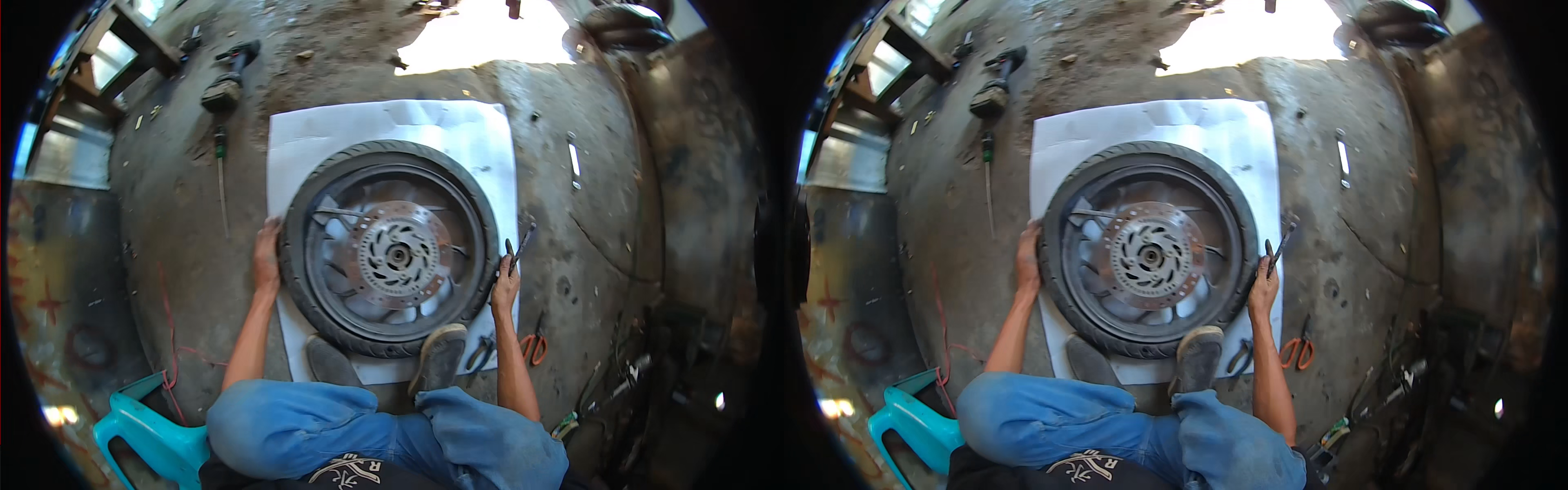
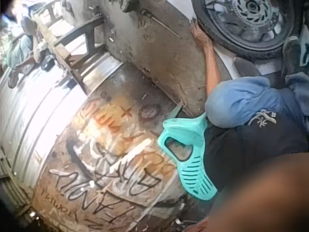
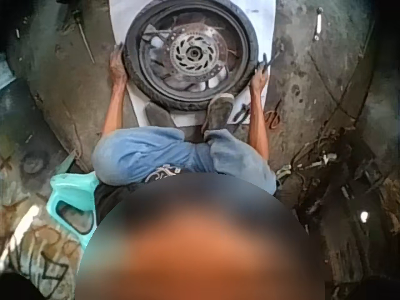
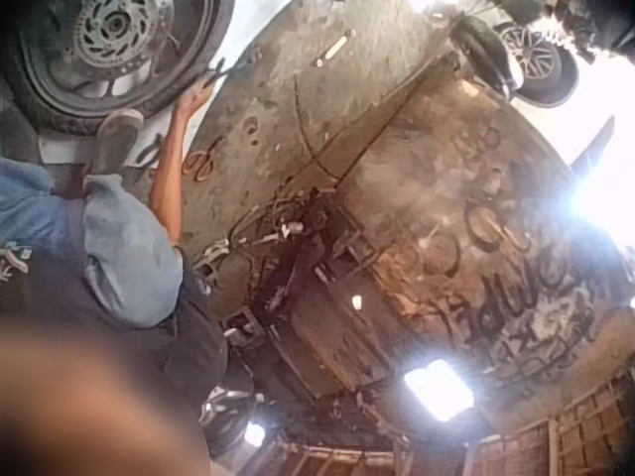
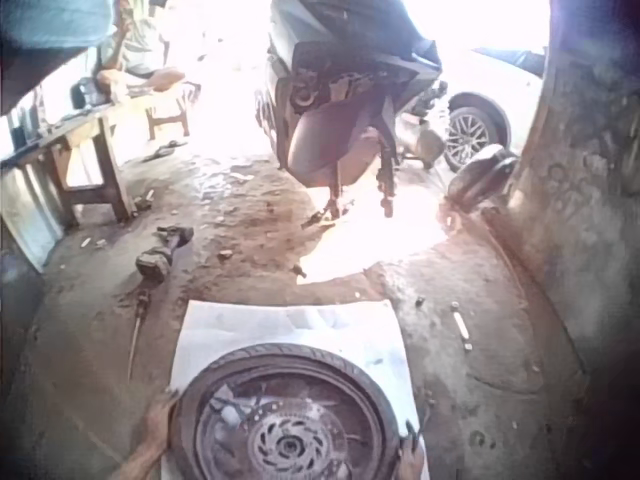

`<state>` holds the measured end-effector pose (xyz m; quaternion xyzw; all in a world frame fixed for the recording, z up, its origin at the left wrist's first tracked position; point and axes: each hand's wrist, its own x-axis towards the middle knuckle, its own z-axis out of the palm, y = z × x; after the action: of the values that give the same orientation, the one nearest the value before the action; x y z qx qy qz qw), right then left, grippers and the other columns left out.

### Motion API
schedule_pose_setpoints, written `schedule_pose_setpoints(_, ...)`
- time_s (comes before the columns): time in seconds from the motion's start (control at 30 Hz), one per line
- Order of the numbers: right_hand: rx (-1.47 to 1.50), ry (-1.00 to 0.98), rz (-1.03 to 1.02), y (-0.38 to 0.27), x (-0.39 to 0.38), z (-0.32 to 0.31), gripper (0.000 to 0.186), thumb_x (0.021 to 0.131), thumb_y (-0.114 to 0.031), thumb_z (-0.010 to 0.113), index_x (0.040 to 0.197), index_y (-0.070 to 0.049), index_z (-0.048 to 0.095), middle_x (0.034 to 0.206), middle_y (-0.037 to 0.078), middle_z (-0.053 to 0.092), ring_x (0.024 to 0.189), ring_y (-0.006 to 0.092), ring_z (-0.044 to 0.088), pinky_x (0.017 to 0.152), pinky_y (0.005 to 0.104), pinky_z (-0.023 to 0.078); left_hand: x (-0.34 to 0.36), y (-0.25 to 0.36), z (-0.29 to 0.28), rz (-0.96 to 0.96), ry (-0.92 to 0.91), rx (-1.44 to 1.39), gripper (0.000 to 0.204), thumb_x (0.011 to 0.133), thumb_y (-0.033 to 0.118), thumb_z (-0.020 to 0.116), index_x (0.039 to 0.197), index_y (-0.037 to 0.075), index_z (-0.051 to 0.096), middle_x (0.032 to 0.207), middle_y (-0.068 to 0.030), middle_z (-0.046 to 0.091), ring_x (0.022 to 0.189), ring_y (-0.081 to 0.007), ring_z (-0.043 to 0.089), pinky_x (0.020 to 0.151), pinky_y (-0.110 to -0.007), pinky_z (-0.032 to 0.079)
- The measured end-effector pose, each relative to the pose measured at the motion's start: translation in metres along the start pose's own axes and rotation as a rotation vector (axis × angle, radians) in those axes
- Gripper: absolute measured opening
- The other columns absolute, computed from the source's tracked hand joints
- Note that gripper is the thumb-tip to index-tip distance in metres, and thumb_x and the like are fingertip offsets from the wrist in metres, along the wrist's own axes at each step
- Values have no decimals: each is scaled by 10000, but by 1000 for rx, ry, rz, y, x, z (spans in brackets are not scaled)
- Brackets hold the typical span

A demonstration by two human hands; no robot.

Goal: Prying a tire from a motorcycle rim using a tire iron tool.

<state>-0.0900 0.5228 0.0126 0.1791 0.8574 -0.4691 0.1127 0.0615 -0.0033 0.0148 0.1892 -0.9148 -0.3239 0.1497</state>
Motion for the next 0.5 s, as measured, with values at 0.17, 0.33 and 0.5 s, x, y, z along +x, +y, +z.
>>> schedule_pose_setpoints(0.17, 403, -207, 404, 6, -82, -33, 705, 1059, -601, 461, 1593, -147, 384, 1404, 170, 585, 1105, 290, 659, 883, 414, 567, -72, 53, -27, -296, 176, 46, 285, 1071, 223, 514, 1148, -27, 624, 1079, -235, 632, 1032, -433, 615, 914, -499, 469)
schedule_pose_setpoints(0.33, 447, -292, 432, 43, -130, -21, 795, 1045, -610, 486, 1611, -76, 326, 1640, 219, 346, 1264, 372, 584, 1039, 467, 499, -145, 70, 11, -689, -45, -37, 720, 1108, 536, 310, 1281, -101, 596, 1328, -360, 602, 1252, -493, 571, 1045, -445, 439)
schedule_pose_setpoints(0.5, 528, -335, 434, 19, -127, -26, 778, 1062, -591, 462, 1618, -69, 309, 1643, 191, 348, 1343, 434, 525, 1102, 480, 462, -137, 53, 9, -905, -193, -316, 915, 1054, 693, 287, 1436, -117, 473, 1468, -325, 510, 1390, -428, 476, 1160, -420, 355)
